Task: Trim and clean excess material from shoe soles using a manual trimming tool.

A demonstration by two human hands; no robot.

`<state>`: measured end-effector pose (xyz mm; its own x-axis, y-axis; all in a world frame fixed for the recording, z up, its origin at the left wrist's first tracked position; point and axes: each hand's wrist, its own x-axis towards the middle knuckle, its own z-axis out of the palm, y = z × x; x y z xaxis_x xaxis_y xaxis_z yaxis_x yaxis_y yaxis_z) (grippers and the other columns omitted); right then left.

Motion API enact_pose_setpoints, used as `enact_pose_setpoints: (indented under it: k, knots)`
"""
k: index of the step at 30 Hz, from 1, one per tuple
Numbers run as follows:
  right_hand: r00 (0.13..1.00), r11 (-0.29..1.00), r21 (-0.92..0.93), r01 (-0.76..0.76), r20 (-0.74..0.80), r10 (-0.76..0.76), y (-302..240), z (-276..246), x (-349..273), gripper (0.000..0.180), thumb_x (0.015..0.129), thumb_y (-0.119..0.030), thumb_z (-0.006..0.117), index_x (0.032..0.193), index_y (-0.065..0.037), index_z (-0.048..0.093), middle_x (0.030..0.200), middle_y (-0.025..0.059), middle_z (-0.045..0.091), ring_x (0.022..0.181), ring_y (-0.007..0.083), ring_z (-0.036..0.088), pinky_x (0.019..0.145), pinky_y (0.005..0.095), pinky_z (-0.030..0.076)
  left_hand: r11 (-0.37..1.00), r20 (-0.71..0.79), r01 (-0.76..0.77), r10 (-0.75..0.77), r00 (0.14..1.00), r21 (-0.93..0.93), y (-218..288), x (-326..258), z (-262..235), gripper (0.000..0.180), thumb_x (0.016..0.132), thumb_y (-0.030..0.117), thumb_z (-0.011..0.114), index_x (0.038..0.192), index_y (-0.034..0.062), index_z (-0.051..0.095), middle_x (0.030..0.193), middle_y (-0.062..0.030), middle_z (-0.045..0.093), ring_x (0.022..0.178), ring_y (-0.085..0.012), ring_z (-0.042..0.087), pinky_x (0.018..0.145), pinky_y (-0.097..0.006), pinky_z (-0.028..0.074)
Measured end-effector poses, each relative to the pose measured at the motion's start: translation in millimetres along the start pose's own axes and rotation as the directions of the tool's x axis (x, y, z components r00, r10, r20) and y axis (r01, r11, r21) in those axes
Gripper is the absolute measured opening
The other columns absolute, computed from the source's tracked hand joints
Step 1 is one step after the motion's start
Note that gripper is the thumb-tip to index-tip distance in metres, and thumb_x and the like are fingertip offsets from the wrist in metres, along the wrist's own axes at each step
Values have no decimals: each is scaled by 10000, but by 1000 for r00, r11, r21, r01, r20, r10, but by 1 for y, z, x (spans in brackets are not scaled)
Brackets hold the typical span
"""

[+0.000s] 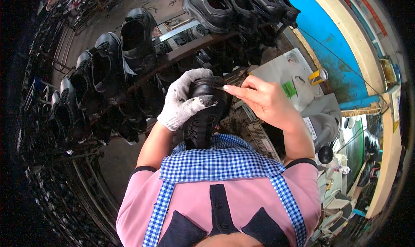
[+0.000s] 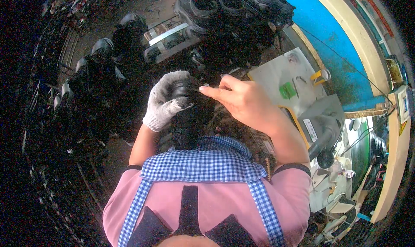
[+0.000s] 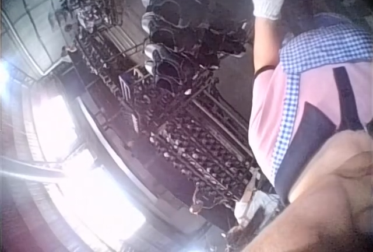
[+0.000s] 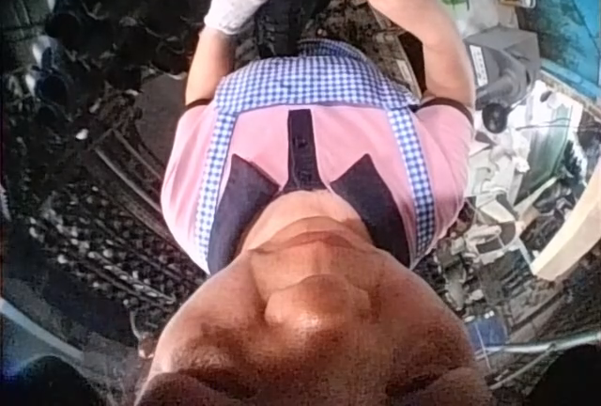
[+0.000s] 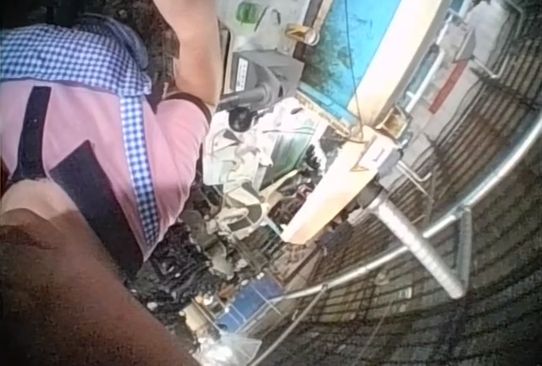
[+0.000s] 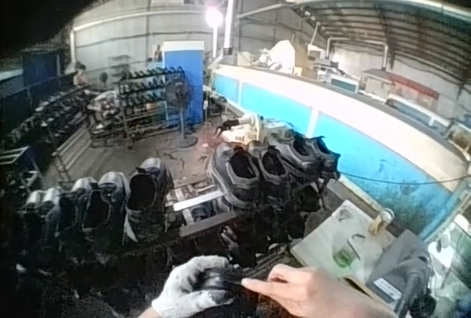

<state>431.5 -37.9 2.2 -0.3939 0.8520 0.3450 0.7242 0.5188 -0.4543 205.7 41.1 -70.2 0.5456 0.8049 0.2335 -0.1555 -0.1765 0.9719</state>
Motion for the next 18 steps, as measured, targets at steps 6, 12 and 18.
enact_pose_setpoints:
  k: [6, 12, 18]
  knots:
    - [999, 991, -134, 5, -50, -12, -4, 2, -3, 423, 773, 27, 632, 1149, -165, 659, 780, 75, 548, 582, 222, 550, 516, 325, 441, 997, -10, 53, -54, 999, -50, 0, -2, 5, 686, 680, 396, 786, 1201, 20, 545, 1117, -91, 602, 1039, -185, 571, 934, -330, 442]
    - [999, 991, -130, 30, -17, -33, -6, -8, -9, 443, 761, 18, 641, 1156, -181, 656, 766, 70, 544, 575, 212, 555, 507, 317, 448, 1000, 16, 8, -8, 1000, 7, -1, -4, 4, 688, 679, 401, 786, 1202, 24, 545, 1116, -88, 602, 1042, -185, 570, 934, -332, 442]
    - [998, 975, -220, 37, -46, -49, -10, -5, -3, 406, 779, 6, 646, 1150, -159, 657, 763, 65, 540, 579, 205, 551, 509, 300, 441, 1000, 38, 12, -13, 999, 17, 1, -1, 5, 674, 677, 364, 796, 1204, 27, 547, 1126, -91, 598, 1052, -184, 567, 936, -331, 442]
